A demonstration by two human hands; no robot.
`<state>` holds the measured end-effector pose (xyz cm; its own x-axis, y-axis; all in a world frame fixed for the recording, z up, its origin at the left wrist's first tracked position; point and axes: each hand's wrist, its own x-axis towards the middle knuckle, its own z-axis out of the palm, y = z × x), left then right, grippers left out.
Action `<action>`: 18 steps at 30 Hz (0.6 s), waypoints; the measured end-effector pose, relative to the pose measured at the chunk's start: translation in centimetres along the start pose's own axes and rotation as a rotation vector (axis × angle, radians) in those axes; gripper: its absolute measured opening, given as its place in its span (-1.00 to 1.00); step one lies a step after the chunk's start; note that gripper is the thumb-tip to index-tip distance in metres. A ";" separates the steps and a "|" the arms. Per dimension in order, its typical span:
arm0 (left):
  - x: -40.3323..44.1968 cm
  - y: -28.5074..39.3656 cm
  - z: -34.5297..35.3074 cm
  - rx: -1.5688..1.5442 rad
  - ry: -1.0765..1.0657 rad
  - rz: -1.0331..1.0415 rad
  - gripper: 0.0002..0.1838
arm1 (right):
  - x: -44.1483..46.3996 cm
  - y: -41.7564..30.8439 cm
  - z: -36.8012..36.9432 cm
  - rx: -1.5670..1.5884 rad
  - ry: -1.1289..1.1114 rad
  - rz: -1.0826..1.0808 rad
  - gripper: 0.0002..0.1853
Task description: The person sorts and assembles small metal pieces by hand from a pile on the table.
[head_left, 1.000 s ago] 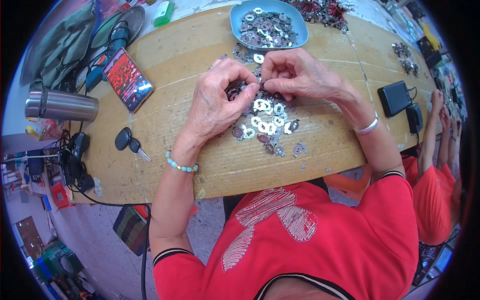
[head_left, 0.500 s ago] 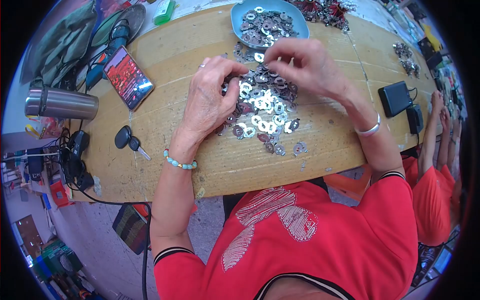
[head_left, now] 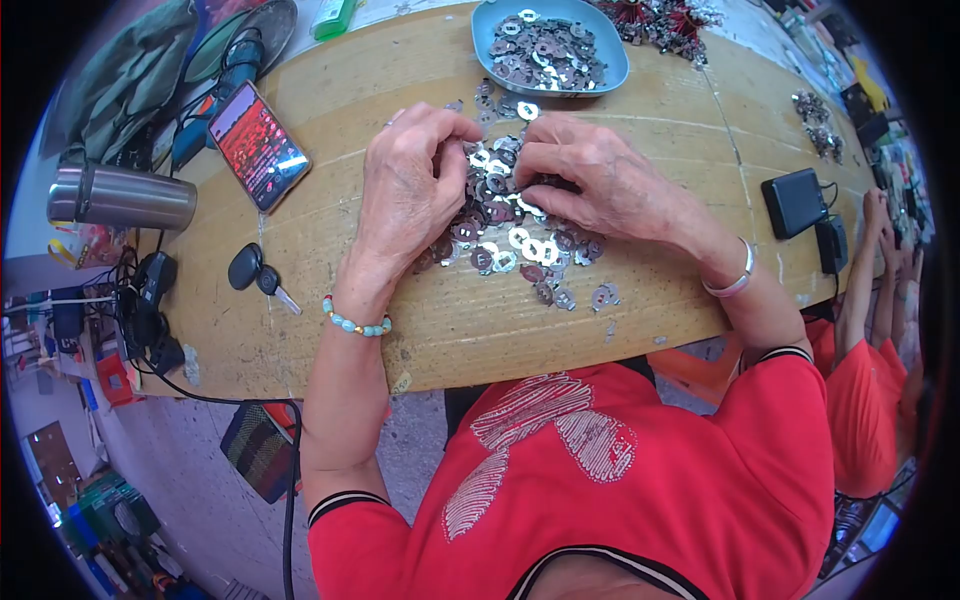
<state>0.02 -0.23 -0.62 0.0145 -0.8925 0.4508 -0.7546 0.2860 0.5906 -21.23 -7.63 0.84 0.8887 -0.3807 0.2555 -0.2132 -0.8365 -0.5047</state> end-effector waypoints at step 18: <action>-0.1 1.0 -1.4 0.023 -0.249 0.082 -0.79 | 0.9 1.1 -2.9 0.022 0.412 0.281 -0.82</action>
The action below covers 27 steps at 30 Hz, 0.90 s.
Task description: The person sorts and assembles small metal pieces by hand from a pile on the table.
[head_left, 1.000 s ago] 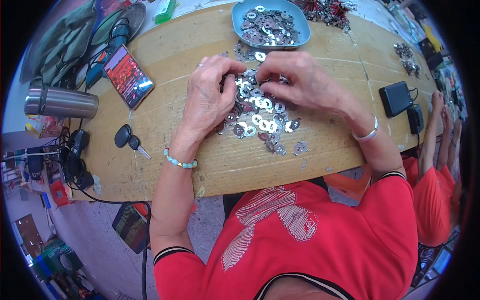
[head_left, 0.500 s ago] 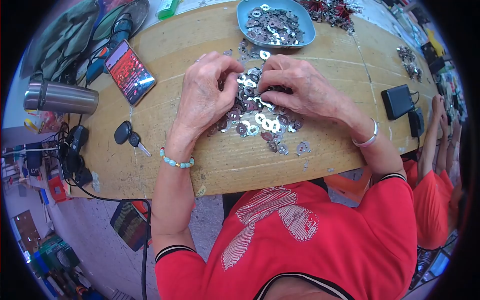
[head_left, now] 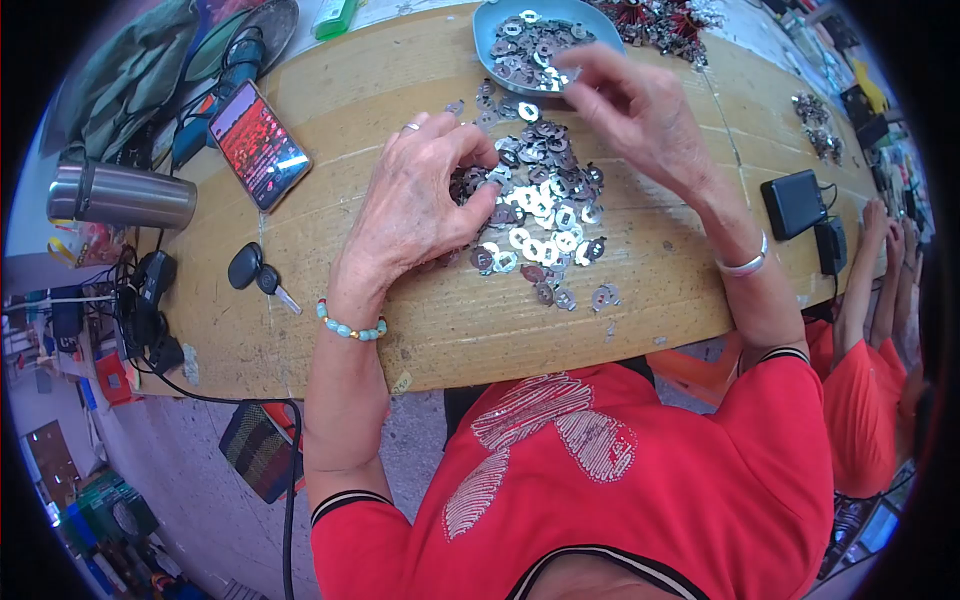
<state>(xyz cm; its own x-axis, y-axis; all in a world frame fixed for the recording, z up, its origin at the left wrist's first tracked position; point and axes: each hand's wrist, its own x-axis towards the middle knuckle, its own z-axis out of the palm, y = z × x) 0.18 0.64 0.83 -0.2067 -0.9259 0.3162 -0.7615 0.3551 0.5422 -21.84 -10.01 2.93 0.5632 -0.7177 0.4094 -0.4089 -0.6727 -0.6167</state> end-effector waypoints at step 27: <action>0.2 0.6 0.3 -0.409 -0.020 -0.098 -0.88 | -1.6 -1.3 1.8 0.180 -0.402 -0.185 -0.85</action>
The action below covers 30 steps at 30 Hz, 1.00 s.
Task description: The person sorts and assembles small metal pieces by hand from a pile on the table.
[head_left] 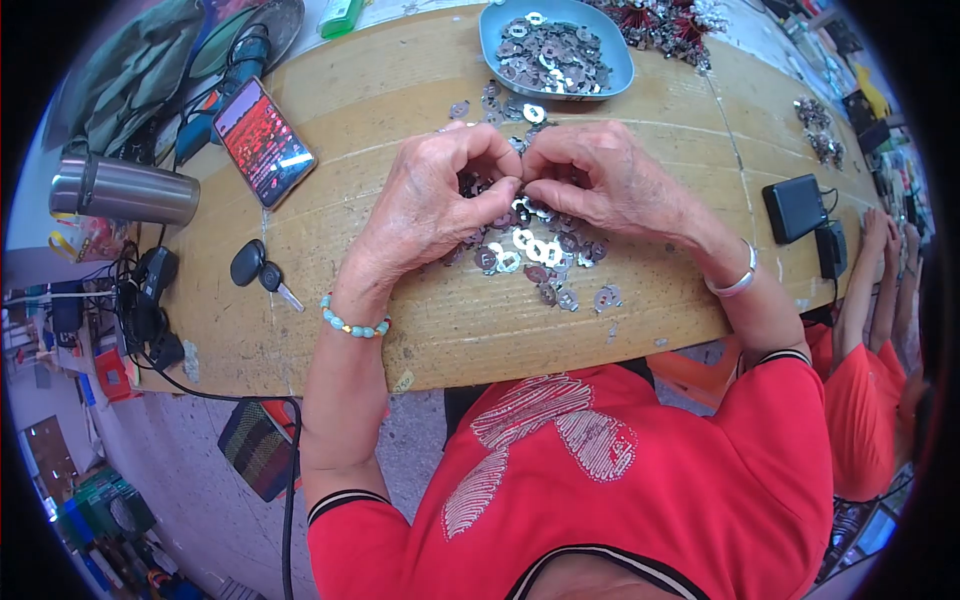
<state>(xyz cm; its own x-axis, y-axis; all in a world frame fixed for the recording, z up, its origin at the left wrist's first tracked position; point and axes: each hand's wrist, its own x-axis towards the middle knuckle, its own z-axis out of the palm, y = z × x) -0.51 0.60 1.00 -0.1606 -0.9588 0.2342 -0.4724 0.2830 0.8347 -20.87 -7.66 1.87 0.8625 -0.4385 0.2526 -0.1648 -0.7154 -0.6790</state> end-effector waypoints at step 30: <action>0.0 -0.7 -0.9 0.351 -0.018 0.140 -0.84 | -0.8 -0.2 -0.5 -0.216 -0.172 0.000 -0.73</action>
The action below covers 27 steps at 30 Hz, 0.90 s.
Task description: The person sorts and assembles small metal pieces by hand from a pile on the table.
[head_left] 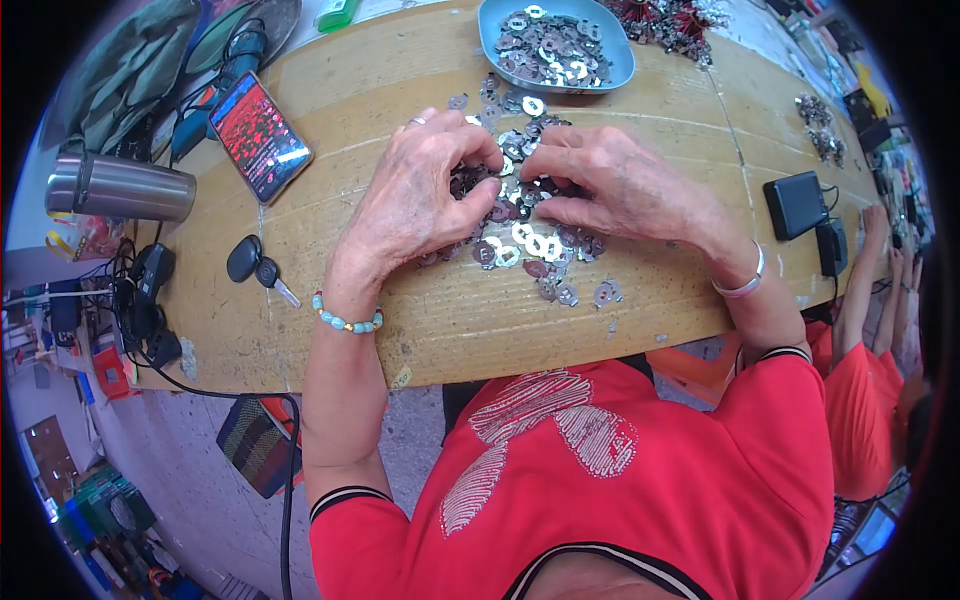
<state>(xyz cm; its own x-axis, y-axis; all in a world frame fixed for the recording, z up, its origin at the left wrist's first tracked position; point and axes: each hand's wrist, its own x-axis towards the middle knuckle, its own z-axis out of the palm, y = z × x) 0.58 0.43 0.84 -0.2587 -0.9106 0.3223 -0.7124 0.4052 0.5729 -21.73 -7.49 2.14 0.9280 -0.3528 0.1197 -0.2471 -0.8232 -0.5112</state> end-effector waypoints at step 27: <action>0.1 -0.1 1.0 -0.001 0.095 0.014 -0.91 | 0.4 -0.6 -0.2 0.212 -0.011 0.004 -0.84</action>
<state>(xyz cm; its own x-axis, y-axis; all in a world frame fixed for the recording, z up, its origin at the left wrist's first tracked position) -0.02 0.18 0.09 -0.2054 -0.8930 0.4004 -0.7084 0.4180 0.5688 -21.25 -7.28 2.68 0.9306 -0.3496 0.1084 -0.1874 -0.7095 -0.6794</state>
